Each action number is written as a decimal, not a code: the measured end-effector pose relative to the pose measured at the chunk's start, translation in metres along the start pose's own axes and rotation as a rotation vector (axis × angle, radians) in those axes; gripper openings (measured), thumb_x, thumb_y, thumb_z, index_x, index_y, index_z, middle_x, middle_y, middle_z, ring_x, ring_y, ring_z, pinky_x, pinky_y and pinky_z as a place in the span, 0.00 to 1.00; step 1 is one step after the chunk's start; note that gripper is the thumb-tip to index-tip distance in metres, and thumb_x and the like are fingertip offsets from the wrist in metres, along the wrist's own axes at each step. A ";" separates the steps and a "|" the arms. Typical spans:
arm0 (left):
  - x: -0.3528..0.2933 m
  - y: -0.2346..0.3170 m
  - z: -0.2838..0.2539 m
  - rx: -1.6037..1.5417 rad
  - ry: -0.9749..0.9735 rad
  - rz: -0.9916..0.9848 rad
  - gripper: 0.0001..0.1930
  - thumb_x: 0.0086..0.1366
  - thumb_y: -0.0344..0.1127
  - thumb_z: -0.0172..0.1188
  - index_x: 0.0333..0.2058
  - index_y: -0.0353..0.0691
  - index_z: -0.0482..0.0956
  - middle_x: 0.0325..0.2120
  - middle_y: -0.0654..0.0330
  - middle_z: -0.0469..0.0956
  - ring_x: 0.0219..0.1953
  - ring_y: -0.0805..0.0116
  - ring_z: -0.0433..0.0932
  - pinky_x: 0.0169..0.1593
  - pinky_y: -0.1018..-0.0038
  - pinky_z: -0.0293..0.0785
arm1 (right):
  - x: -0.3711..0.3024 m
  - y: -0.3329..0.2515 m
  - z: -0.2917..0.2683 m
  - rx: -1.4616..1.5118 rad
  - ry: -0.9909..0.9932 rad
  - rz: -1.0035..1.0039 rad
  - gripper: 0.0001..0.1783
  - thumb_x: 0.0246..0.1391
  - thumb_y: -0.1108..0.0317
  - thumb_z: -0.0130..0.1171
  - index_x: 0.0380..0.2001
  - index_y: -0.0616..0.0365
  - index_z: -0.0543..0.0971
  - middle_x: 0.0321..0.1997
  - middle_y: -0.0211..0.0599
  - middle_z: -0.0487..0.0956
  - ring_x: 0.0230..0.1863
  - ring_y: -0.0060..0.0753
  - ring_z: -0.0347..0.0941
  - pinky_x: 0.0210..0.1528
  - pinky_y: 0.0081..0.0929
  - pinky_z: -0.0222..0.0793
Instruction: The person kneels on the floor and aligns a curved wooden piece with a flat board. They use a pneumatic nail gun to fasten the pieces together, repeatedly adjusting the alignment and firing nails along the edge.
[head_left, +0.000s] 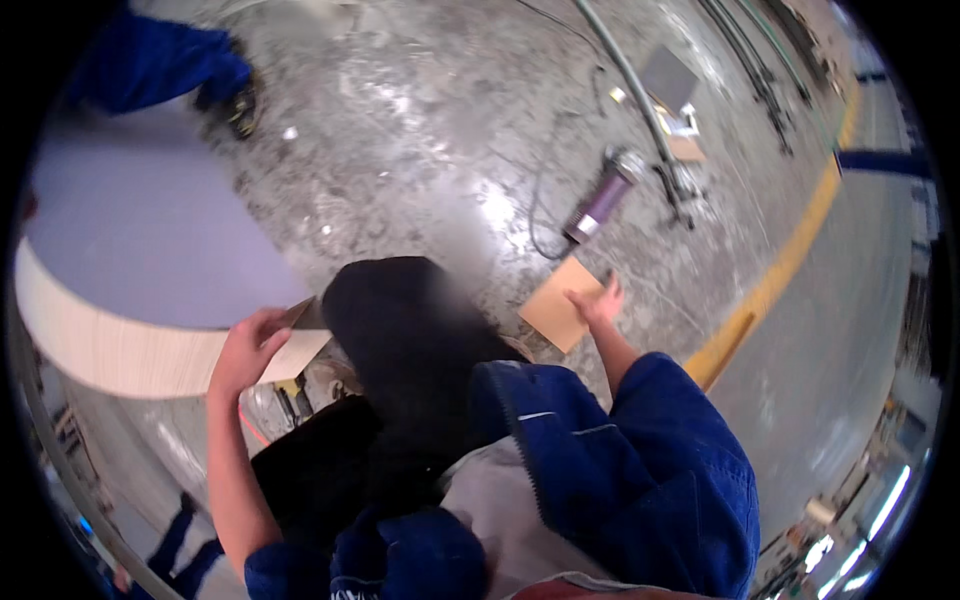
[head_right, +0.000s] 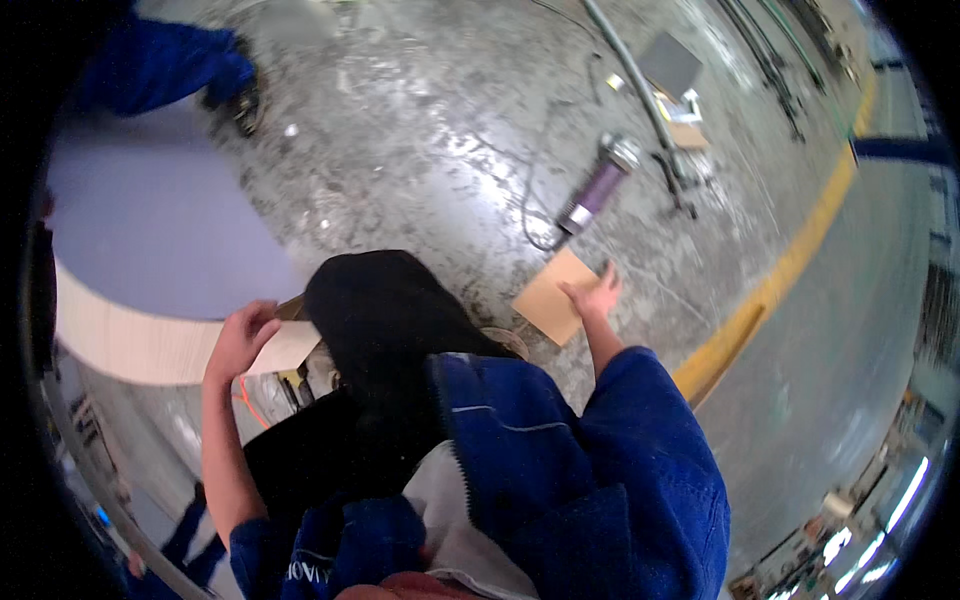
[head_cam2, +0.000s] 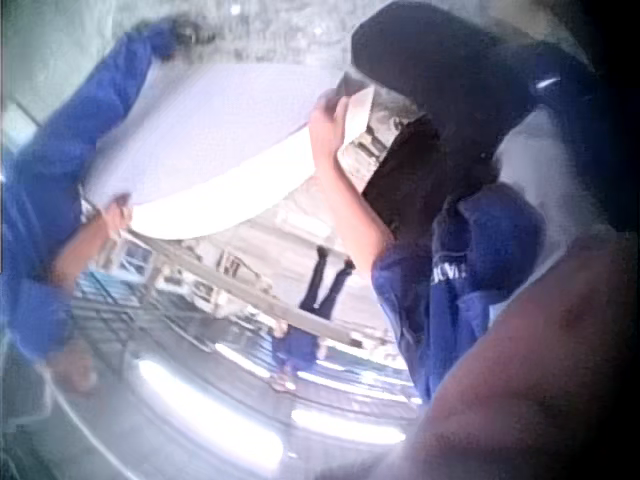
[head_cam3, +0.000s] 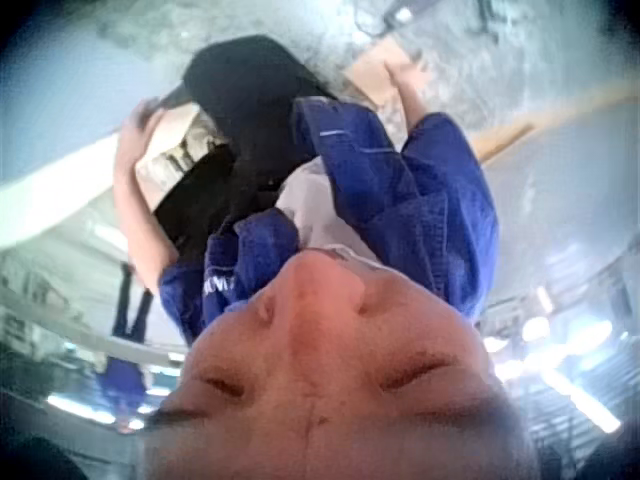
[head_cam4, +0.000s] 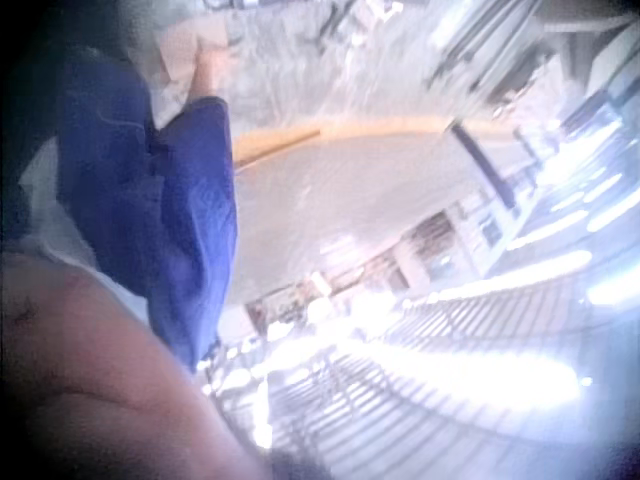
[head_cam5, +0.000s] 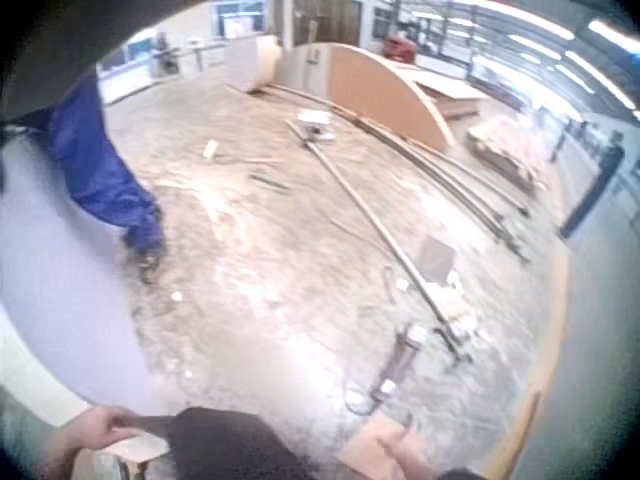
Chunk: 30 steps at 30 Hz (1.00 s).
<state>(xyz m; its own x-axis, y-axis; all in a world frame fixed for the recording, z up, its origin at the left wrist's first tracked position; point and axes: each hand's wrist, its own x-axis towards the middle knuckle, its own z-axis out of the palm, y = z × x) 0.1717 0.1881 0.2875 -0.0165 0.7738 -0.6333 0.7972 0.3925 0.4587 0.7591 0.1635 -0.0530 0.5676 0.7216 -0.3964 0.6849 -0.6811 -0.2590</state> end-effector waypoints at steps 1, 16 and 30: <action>-0.007 -0.002 0.004 0.027 -0.001 -0.022 0.20 0.67 0.33 0.63 0.55 0.30 0.76 0.42 0.48 0.84 0.45 0.58 0.84 0.52 0.65 0.79 | -0.003 0.001 -0.007 -0.071 -0.089 -0.046 0.71 0.26 0.33 0.79 0.72 0.51 0.58 0.72 0.53 0.61 0.74 0.55 0.53 0.71 0.54 0.55; 0.010 0.030 -0.018 0.160 0.007 0.056 0.22 0.66 0.42 0.64 0.54 0.34 0.78 0.40 0.45 0.85 0.45 0.52 0.84 0.52 0.62 0.78 | -0.019 -0.012 -0.041 -0.061 -0.472 -0.356 0.33 0.39 0.45 0.76 0.41 0.61 0.84 0.36 0.47 0.85 0.39 0.44 0.81 0.42 0.41 0.76; -0.047 0.025 -0.038 0.103 0.299 0.167 0.25 0.64 0.42 0.66 0.54 0.31 0.77 0.41 0.44 0.84 0.45 0.51 0.83 0.50 0.62 0.79 | -0.035 -0.142 -0.195 0.324 -0.173 -0.812 0.18 0.61 0.61 0.62 0.31 0.69 0.77 0.27 0.49 0.77 0.29 0.40 0.73 0.35 0.41 0.68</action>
<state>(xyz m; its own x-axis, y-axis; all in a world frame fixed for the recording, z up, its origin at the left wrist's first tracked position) 0.1696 0.1804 0.3526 -0.0445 0.9402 -0.3376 0.8601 0.2080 0.4659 0.7311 0.2593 0.1695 -0.1315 0.9860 -0.1023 0.6683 0.0120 -0.7438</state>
